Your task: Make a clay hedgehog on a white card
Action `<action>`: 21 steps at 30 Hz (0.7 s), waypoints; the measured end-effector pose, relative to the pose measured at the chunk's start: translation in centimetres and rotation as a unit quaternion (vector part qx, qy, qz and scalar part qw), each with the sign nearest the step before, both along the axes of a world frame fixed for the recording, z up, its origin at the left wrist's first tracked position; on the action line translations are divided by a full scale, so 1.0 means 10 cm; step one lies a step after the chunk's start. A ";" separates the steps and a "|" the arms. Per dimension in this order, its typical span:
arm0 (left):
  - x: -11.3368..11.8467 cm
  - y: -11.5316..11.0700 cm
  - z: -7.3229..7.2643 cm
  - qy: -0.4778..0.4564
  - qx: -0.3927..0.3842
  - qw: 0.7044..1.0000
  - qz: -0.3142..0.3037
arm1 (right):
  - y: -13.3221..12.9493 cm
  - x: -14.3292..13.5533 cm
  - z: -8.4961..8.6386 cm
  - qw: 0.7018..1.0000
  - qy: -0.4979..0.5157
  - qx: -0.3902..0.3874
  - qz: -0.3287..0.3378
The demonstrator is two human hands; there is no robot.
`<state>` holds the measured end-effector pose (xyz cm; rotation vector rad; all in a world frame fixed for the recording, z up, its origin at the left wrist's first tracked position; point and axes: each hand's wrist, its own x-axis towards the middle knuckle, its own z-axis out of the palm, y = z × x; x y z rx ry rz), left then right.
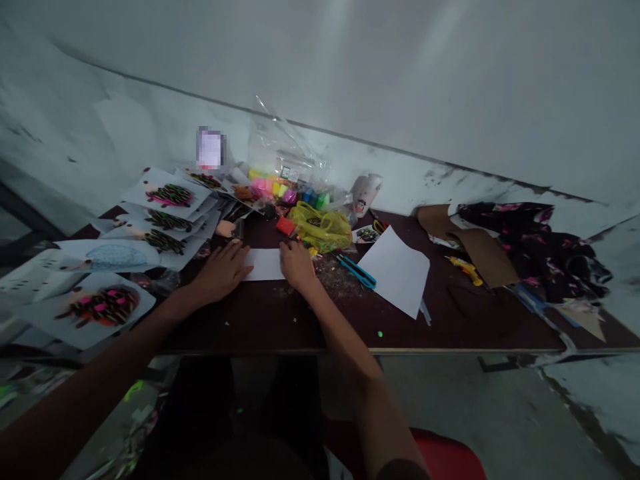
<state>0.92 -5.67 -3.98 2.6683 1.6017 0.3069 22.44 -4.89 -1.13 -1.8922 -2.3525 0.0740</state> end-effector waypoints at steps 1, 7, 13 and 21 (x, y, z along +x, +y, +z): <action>0.01 0.02 0.00 -0.003 -0.002 1.000 -0.003 | 0.01 0.00 0.01 1.000 0.002 0.004 -0.004; 0.05 0.27 0.09 -0.050 0.004 0.998 -0.029 | 0.02 0.11 0.02 0.987 0.161 0.025 0.007; 0.08 0.55 0.40 -0.205 -0.093 0.972 -0.065 | 0.07 0.17 -0.03 0.886 0.461 0.046 0.003; 0.10 0.58 0.36 -0.428 -0.190 0.883 0.021 | 0.10 0.27 -0.04 0.816 0.576 0.026 -0.041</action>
